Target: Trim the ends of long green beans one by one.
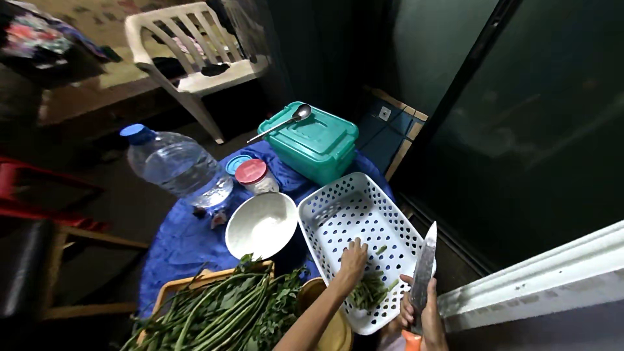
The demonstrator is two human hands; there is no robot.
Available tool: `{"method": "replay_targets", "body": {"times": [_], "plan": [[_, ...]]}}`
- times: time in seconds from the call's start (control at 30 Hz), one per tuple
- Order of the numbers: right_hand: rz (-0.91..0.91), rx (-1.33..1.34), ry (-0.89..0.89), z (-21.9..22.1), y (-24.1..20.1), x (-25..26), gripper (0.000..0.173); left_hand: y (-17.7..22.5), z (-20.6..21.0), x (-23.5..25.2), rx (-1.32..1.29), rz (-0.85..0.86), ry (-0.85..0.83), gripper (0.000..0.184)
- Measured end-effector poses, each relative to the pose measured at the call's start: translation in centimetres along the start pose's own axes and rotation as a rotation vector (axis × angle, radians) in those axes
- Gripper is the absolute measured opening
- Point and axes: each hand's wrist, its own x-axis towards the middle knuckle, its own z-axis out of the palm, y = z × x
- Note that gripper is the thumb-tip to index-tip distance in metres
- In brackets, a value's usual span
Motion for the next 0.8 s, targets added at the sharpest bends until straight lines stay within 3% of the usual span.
{"method": "replay_targets", "body": {"times": [0.2, 0.3, 0.43, 0.5, 0.6, 0.8], "plan": [[-0.032, -0.034, 0.004, -0.1, 0.1, -0.2, 0.093, 3.2, 0.5, -1.5, 0.070, -0.007, -0.120, 0.031], [-0.040, -0.067, 0.000, 0.2, 0.3, -0.3, 0.092, 3.2, 2.1, 1.6, -0.028, 0.131, 0.071, 0.048], [-0.030, -0.069, -0.010, 0.4, 0.1, -1.1, 0.090, 3.4, 5.6, 3.5, -0.122, 0.221, 0.131, 0.061], [-0.015, -0.064, -0.017, 0.4, 0.4, -1.2, 0.090, 3.9, 6.6, 2.0, -0.133, 0.281, 0.115, 0.054], [-0.015, -0.111, -0.054, 0.8, 0.4, -1.3, 0.089, 4.1, 8.1, 0.2, -0.143, 0.384, 0.123, 0.025], [-0.035, -0.179, -0.132, 1.1, 1.0, -1.4, 0.089, 3.8, 7.3, -2.9, -0.042, 0.325, -0.049, 0.022]]}}
